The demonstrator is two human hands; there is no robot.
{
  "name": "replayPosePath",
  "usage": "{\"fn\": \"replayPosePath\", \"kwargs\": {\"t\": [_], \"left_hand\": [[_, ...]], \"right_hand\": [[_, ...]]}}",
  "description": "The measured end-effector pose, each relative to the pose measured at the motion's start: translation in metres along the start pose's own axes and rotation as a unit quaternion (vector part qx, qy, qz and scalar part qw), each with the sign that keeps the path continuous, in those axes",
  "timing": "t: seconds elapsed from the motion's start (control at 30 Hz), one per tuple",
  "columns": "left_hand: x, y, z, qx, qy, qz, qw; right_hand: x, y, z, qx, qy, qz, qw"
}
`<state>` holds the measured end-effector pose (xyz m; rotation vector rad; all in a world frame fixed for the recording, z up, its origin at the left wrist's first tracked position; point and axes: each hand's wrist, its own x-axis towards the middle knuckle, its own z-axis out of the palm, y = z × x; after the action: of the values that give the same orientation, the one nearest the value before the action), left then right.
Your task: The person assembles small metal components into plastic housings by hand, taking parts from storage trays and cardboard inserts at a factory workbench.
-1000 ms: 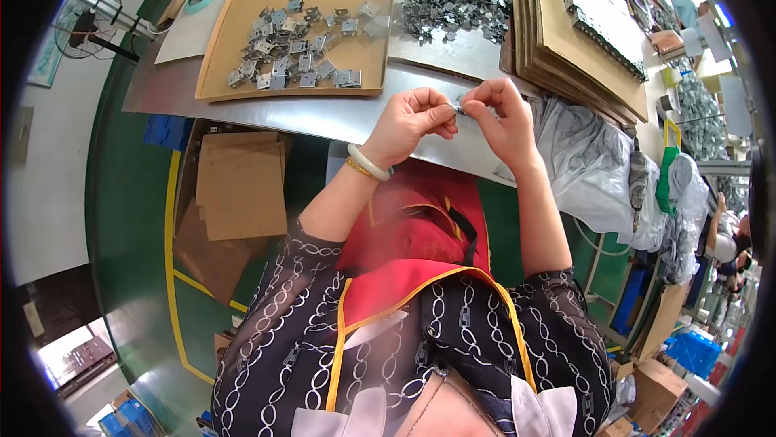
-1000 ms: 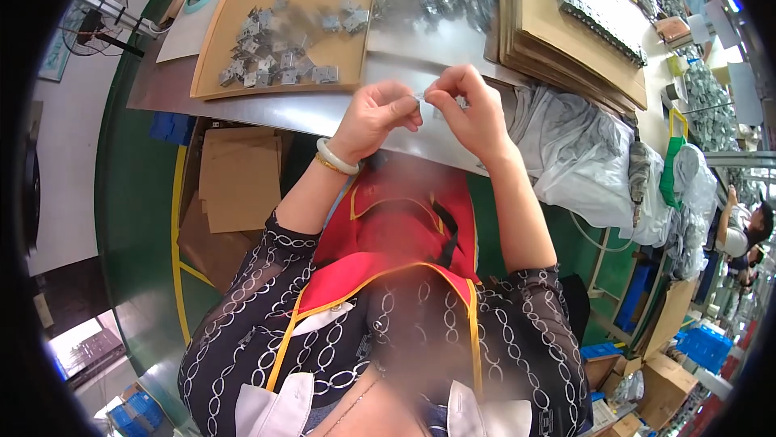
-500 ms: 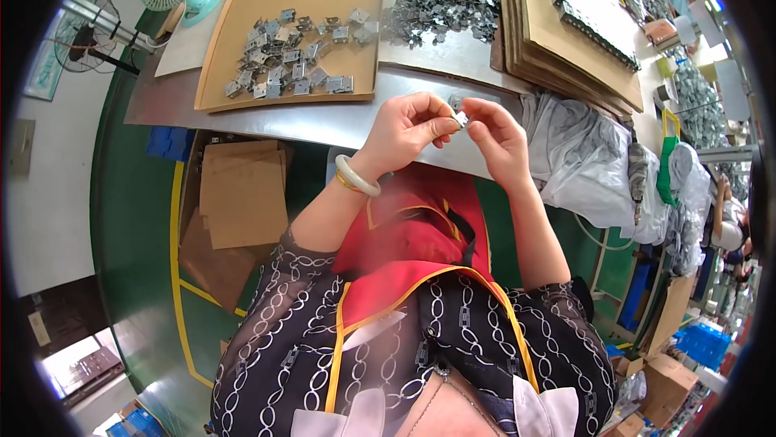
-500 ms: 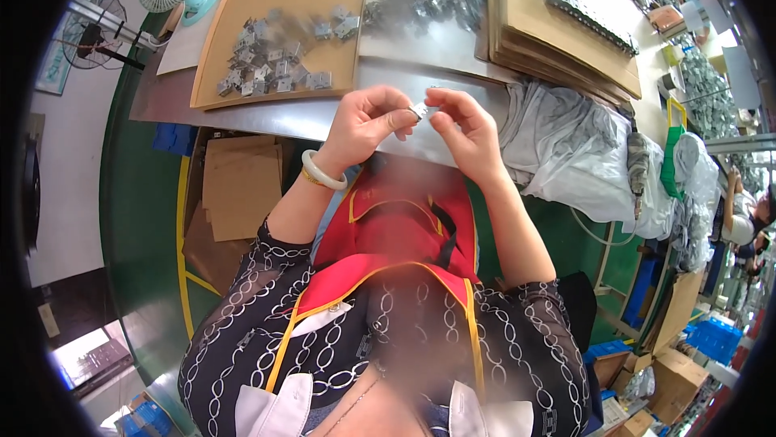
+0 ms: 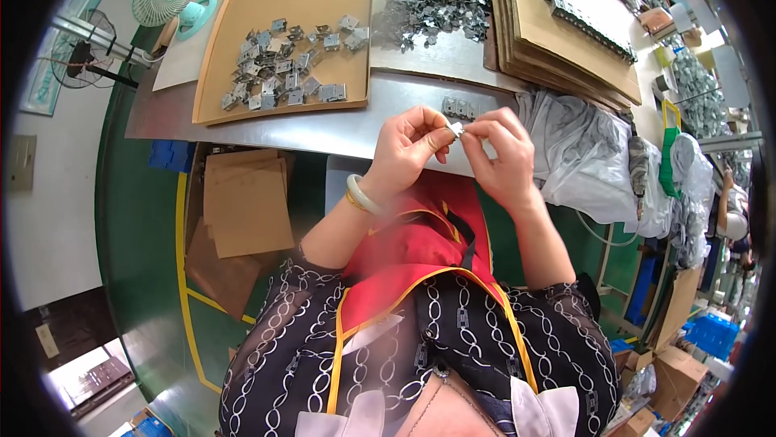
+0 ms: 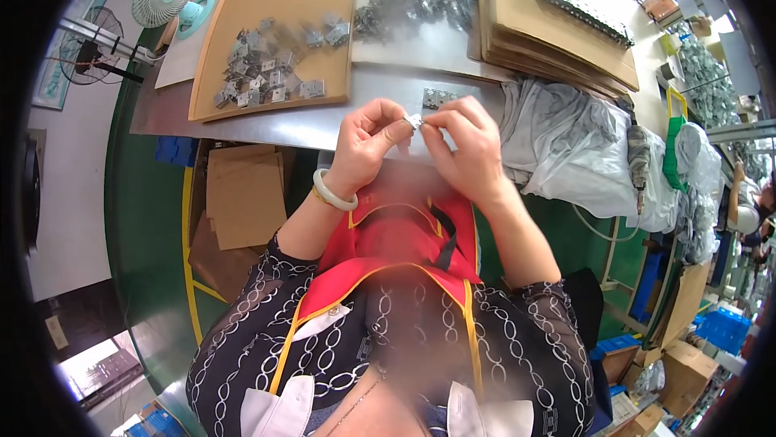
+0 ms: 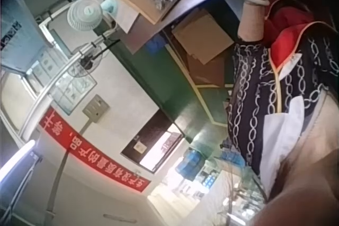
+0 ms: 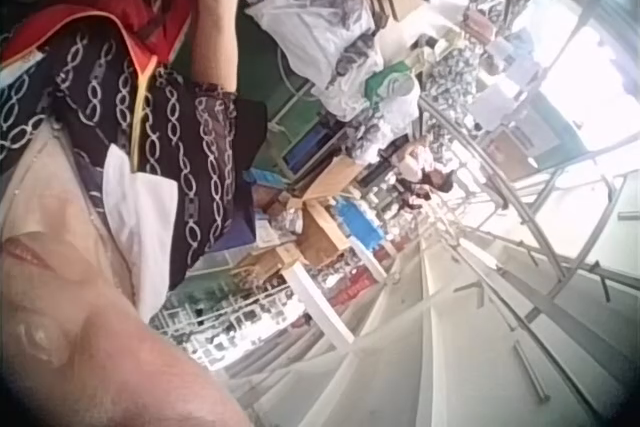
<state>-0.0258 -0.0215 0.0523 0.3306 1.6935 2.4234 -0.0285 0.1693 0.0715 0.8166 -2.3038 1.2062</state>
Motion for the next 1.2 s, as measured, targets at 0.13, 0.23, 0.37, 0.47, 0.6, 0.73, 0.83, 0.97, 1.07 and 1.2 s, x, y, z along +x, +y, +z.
{"fn": "replayPosePath", "kwargs": {"t": [0.13, 0.23, 0.37, 0.47, 0.6, 0.73, 0.83, 0.97, 1.07, 1.2], "left_hand": [[0.001, -0.006, 0.008, 0.0, -0.006, -0.015, 1.0], [-0.005, -0.008, 0.003, -0.012, -0.012, -0.038, 0.999], [-0.002, -0.019, 0.013, -0.112, 0.032, -0.033, 0.993], [-0.003, -0.027, 0.014, -0.111, 0.033, -0.025, 0.993], [-0.006, -0.036, 0.002, -0.096, 0.025, -0.033, 0.995], [-0.012, -0.034, -0.007, -0.101, 0.037, -0.008, 0.994], [-0.015, -0.024, -0.01, 0.045, 0.029, 0.002, 0.999], [-0.016, -0.029, -0.016, 0.246, -0.009, 0.103, 0.964], [-0.02, -0.036, -0.022, 0.29, -0.007, 0.119, 0.95], [-0.021, -0.036, -0.031, 0.291, -0.054, 0.09, 0.951]], "right_hand": [[-0.038, 0.019, 0.013, 0.504, 0.045, 0.422, 0.752], [-0.008, 0.0, 0.0, -0.044, 0.053, -0.018, 0.997], [-0.005, -0.003, -0.002, -0.114, 0.049, -0.07, 0.99], [-0.034, 0.004, 0.019, 0.214, 0.084, 0.207, 0.951], [-0.035, -0.003, 0.023, 0.049, 0.084, 0.146, 0.985], [-0.024, -0.002, 0.015, 0.04, 0.007, 0.067, 0.997], [-0.035, 0.01, 0.014, 0.073, -0.022, 0.164, 0.983], [-0.031, 0.006, 0.027, 0.094, 0.062, 0.191, 0.975], [-0.036, 0.01, 0.03, -0.014, -0.005, 0.087, 0.996], [-0.039, 0.012, 0.032, 0.006, -0.027, 0.143, 0.989]]}}
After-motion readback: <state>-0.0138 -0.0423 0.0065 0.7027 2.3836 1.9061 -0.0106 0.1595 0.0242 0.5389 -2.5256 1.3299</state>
